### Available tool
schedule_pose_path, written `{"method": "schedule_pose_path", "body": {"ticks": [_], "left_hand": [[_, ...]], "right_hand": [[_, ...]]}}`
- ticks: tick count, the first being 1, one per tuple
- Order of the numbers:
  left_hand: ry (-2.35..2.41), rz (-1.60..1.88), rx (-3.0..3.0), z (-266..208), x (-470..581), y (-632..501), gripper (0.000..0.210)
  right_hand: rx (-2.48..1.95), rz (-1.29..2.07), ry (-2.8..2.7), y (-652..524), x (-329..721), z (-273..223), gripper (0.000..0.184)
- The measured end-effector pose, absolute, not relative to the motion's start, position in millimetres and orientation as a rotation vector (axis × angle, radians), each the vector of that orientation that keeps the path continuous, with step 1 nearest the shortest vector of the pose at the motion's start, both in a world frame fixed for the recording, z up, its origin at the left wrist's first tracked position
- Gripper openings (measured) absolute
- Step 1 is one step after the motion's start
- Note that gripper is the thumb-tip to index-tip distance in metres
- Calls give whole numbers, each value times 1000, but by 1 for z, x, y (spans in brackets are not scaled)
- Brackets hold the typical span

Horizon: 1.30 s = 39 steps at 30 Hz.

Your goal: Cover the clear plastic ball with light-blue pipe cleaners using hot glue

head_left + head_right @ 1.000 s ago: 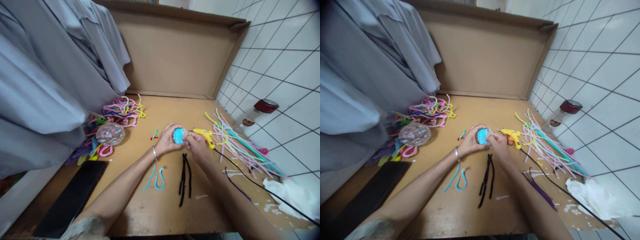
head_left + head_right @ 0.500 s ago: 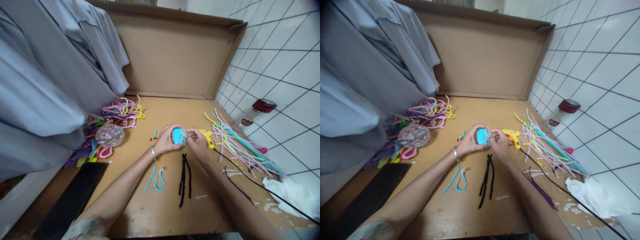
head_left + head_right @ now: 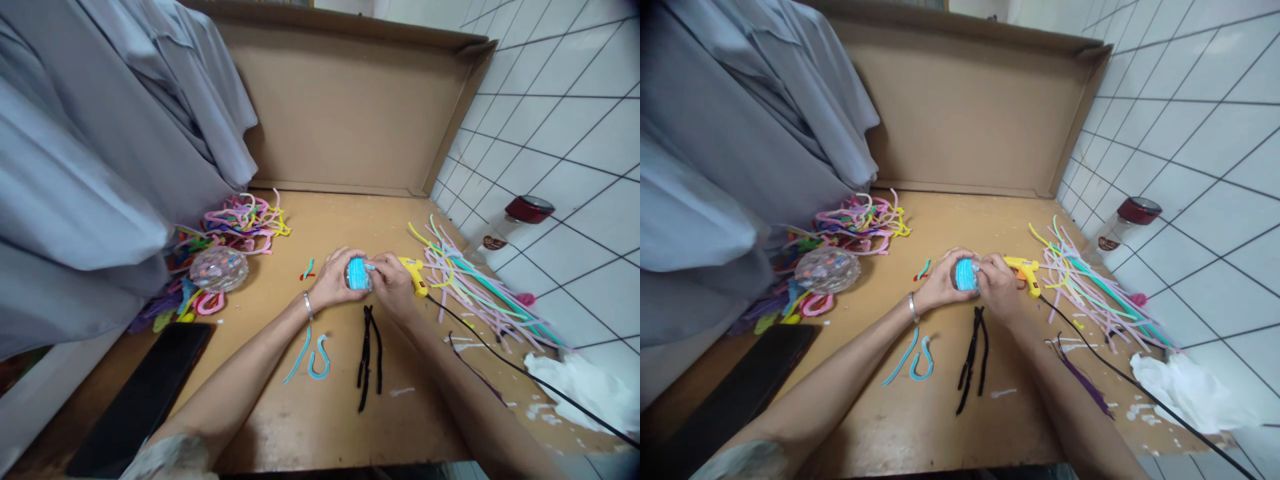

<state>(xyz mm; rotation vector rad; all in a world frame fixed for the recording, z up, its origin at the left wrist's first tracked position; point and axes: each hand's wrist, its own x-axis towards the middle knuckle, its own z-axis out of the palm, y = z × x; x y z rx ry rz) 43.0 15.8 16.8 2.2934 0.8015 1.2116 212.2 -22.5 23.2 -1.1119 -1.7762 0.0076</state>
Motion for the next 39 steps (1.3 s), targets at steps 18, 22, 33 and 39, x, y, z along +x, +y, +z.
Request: {"method": "schedule_pose_path", "body": {"ticks": [18, 22, 33, 39], "left_hand": [[841, 1183, 2280, 17, 43, 17, 64], [835, 1196, 2268, 16, 43, 18, 65], [867, 1245, 2124, 10, 41, 19, 68], [883, 1256, 1969, 6, 39, 22, 72]], "right_hand": [[-1225, 193, -1630, -19, 202, 28, 24], [-1194, 247, -1601, -18, 203, 28, 23], [-1259, 115, -1638, -19, 210, 23, 29], [-1999, -353, -1624, -12, 255, 31, 38]]}}
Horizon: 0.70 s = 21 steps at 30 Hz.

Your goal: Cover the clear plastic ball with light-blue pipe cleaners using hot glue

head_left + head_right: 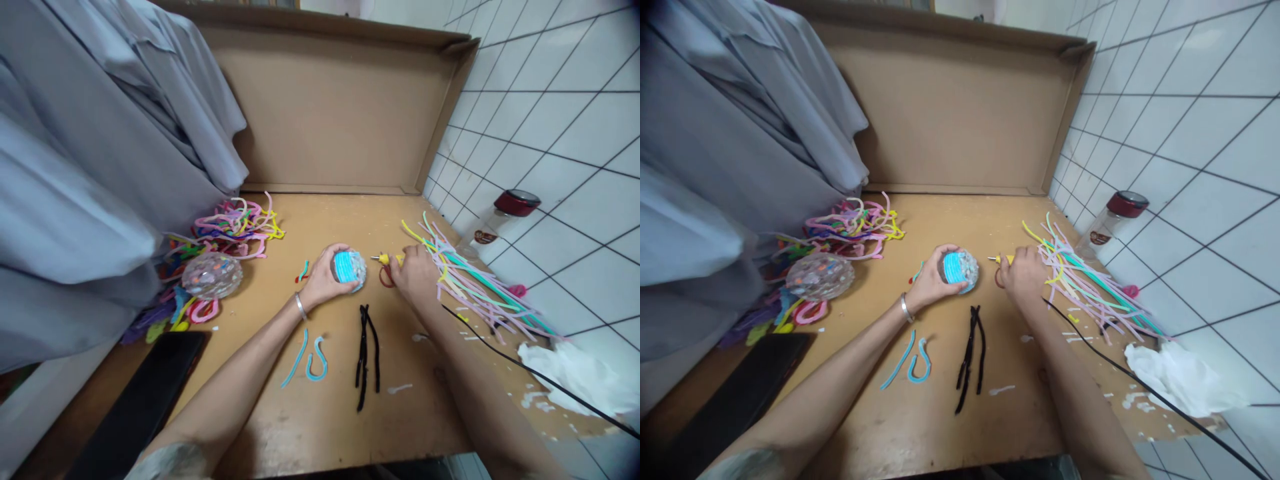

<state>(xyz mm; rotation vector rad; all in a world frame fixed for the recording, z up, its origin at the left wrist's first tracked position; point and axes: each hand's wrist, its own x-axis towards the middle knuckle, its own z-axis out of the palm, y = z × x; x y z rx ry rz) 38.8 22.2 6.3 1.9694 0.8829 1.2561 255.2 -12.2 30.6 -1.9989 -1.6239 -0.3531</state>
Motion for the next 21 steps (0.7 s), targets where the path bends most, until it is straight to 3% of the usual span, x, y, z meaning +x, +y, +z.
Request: {"method": "schedule_pose_path", "body": {"ticks": [3, 6, 14, 21], "left_hand": [[895, 1266, 1913, 7, 39, 24, 73], [903, 1268, 1887, 8, 38, 24, 73], [930, 1250, 1884, 8, 36, 25, 75], [902, 1246, 1824, 5, 36, 28, 76]], "right_hand": [[-2437, -280, -1638, -10, 270, 28, 49], [-2580, -162, -1614, -9, 274, 23, 54], [-2595, 4, -1463, -6, 278, 26, 58], [-2450, -51, -1328, -6, 279, 33, 54]]}}
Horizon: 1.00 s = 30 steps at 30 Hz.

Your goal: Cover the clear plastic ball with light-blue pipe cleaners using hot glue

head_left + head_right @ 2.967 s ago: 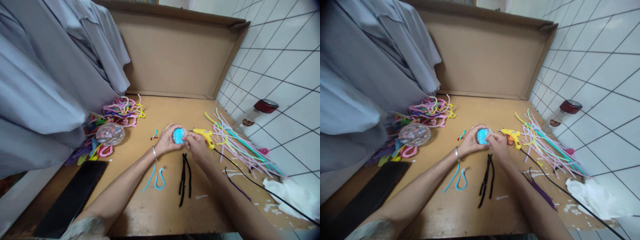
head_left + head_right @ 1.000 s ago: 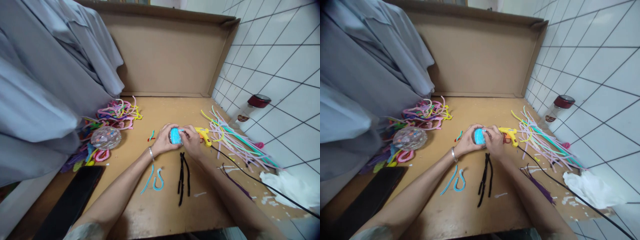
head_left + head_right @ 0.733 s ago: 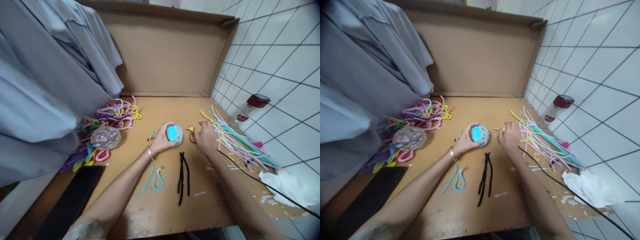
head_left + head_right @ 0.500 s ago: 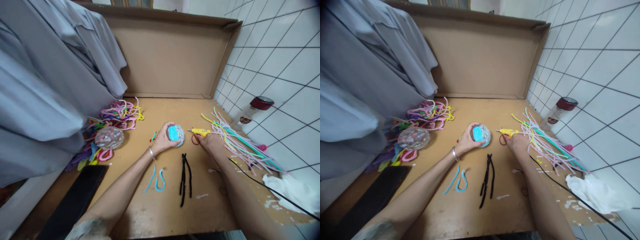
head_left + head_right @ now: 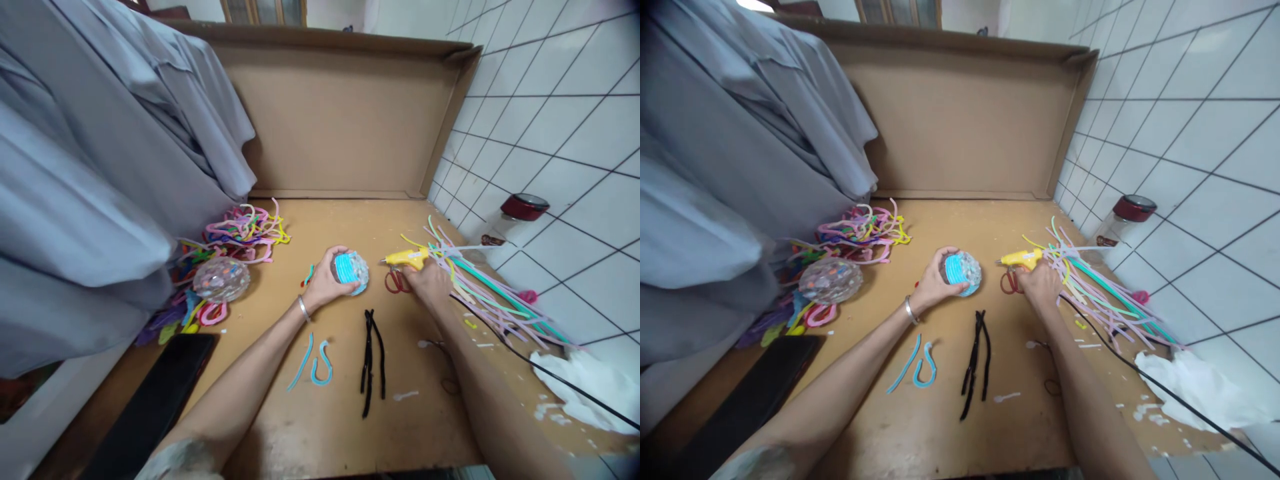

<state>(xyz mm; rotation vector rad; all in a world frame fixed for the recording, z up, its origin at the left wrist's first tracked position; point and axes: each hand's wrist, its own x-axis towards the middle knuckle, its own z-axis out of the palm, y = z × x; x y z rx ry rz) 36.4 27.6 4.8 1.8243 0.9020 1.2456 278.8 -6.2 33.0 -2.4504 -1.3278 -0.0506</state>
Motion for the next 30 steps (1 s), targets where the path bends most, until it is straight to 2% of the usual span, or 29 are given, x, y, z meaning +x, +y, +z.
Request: {"method": "schedule_pose_path", "body": {"ticks": [6, 12, 22, 30], "left_hand": [[883, 1267, 1810, 2, 37, 28, 76], [863, 1260, 1821, 1, 36, 29, 78], [758, 1230, 1815, 6, 39, 26, 73], [749, 1237, 1814, 5, 35, 30, 72]], "right_hand": [[-2168, -224, -1340, -12, 267, 42, 53], [-1906, -340, -1460, -20, 254, 42, 34], [-1780, -415, -1525, -26, 247, 42, 20], [-1738, -454, -1510, -24, 248, 38, 20]]}}
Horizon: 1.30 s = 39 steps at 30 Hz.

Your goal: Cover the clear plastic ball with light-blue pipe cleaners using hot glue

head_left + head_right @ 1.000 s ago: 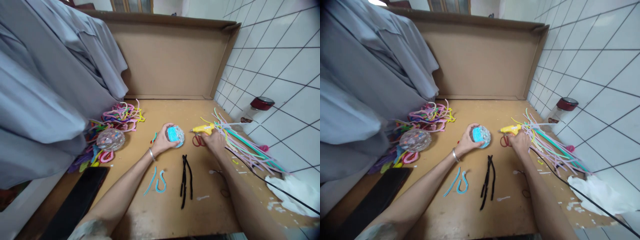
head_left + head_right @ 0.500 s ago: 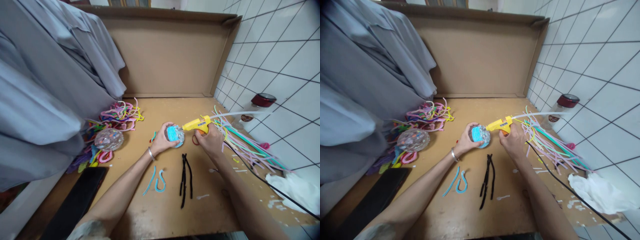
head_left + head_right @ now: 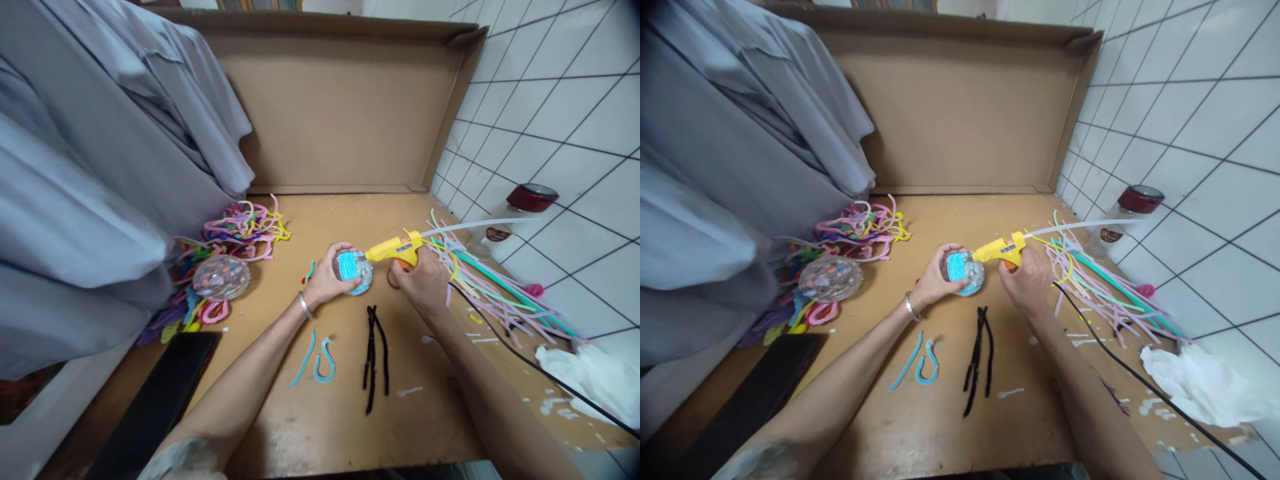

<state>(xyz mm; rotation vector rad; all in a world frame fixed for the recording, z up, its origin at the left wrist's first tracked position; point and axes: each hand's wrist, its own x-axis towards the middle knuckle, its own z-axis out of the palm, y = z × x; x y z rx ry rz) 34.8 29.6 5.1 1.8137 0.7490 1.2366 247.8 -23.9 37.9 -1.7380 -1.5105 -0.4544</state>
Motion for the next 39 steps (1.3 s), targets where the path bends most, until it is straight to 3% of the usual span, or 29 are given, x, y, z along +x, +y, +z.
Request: {"method": "schedule_pose_path", "body": {"ticks": [3, 10, 19, 39], "left_hand": [[767, 1209, 1824, 6, 32, 30, 73], [794, 1188, 1876, -3, 29, 37, 99], [782, 1224, 1937, 2, 31, 32, 85], [751, 1180, 1925, 3, 33, 30, 89]], "right_hand": [[-1750, -441, -1505, -24, 248, 38, 20], [-1744, -455, -1489, -23, 249, 37, 20], [-1727, -470, -1493, -23, 249, 37, 20], [-1706, -465, -1520, -24, 250, 37, 16]]}}
